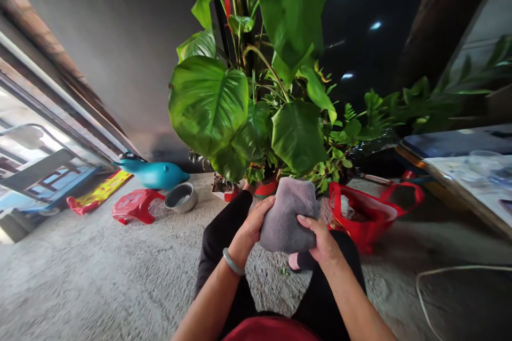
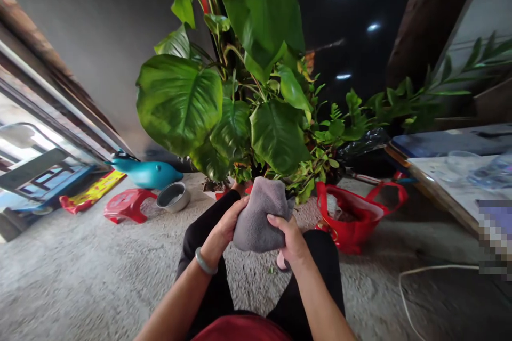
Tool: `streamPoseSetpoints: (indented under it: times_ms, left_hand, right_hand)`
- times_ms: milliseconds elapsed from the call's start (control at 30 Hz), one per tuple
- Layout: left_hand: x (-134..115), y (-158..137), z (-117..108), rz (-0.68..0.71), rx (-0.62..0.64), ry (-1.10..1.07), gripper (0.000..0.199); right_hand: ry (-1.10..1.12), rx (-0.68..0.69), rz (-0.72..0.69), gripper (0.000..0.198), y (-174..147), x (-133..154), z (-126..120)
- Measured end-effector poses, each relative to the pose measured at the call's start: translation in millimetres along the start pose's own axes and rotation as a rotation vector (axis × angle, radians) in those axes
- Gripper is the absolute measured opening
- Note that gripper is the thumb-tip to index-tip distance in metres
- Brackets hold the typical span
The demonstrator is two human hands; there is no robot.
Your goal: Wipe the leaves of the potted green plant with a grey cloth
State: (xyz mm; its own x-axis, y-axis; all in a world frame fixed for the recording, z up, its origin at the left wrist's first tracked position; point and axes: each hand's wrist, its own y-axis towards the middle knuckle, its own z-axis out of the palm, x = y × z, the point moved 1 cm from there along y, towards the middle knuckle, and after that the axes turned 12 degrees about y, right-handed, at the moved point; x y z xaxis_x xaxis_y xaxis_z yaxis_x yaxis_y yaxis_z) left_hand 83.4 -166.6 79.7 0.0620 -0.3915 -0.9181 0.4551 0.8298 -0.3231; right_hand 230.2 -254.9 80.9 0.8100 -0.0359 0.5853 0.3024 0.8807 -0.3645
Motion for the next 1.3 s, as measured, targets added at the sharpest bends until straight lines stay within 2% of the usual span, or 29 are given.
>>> streamPoseSetpoints:
  times_ms: [100, 167, 267, 367, 467, 533, 600, 667, 700, 767, 833, 867, 900, 933, 1000, 1067, 1167, 1233, 1300]
  left_hand:
    - [6.1, 0.0, 7.1, -0.010, 0.012, -0.012, 0.049]
    - [8.5, 1.0, 13.6, 0.011, 0.053, 0.023, 0.048]
    - [6.6, 10.6, 22.6, 0.095, 0.108, 0.205, 0.038]
    - [-7.2, 37.5, 27.3, 0.170, 0.062, 0.323, 0.028]
    - [-33.2, 78.0, 31.7, 0.184, -0.141, 0.137, 0.033]
    - [-51.8, 104.0, 38.8, 0.208, -0.251, 0.002, 0.038]
    - [-66.5, 122.9, 48.7, 0.227, -0.294, -0.045, 0.034]
    - [-74.5, 131.3, 56.4, 0.222, -0.311, -0.049, 0.026]
    - [-76.2, 131.5, 57.8, 0.220, -0.318, -0.050, 0.024]
    - [-76.4, 125.4, 53.6, 0.218, -0.330, -0.052, 0.022]
    - [-75.7, 114.6, 40.5, 0.228, -0.339, -0.041, 0.020]
    - [-75.8, 108.8, 31.8, 0.232, -0.349, -0.033, 0.020]
    - [-76.6, 103.6, 23.0, 0.236, -0.354, -0.026, 0.022]
    - [-77.8, 99.2, 14.8, 0.242, -0.356, -0.021, 0.024]
    - [-80.7, 93.6, 3.4, 0.248, -0.349, -0.021, 0.026]
    - [-82.4, 91.5, 0.8, 0.249, -0.340, -0.033, 0.027]
    - [-81.6, 91.1, 9.3, 0.258, -0.313, -0.054, 0.030]
    - [-80.4, 90.3, 16.1, 0.260, -0.324, -0.057, 0.033]
    - [-79.9, 88.8, 18.7, 0.268, -0.364, -0.048, 0.034]
  right_hand:
    - [-0.075, -0.070, -0.081, 0.051, 3.8, 4.9, -16.0]
    - [-0.047, -0.093, -0.038, 0.051, 3.0, 5.8, -26.2]
    - [0.052, -0.115, 0.042, 0.049, -4.2, 9.6, -35.9]
    - [0.097, -0.136, -0.069, 0.050, -11.9, 31.1, -32.3]
    - [0.205, -0.069, -0.300, 0.051, -9.1, 77.3, -1.6]
    - [0.323, 0.037, -0.459, 0.046, 3.7, 113.2, 35.9]
    - [0.418, 0.142, -0.580, 0.037, 24.3, 140.1, 76.4]
    - [0.453, 0.138, -0.591, 0.029, 46.8, 147.4, 102.1]
    - [0.442, 0.089, -0.534, 0.027, 56.2, 142.1, 104.1]
    - [0.378, -0.050, -0.318, 0.026, 66.3, 117.0, 82.8]
    - [0.300, -0.184, -0.079, 0.025, 62.4, 83.7, 35.4]
    - [0.279, -0.272, -0.026, 0.024, 55.7, 69.8, 8.1]
    - [0.269, -0.380, 0.008, 0.025, 46.9, 60.4, -17.4]
    - [0.281, -0.420, 0.007, 0.026, 37.2, 57.0, -37.3]
    - [0.333, -0.442, -0.069, 0.030, 19.4, 69.8, -53.7]
    - [0.393, -0.304, -0.242, 0.031, 10.8, 103.8, -35.2]
    - [0.420, 0.022, -0.524, 0.033, 22.9, 158.6, 32.8]
    - [0.398, 0.123, -0.557, 0.032, 43.8, 172.3, 75.9]
    - [0.368, 0.080, -0.464, 0.027, 64.7, 158.8, 96.6]
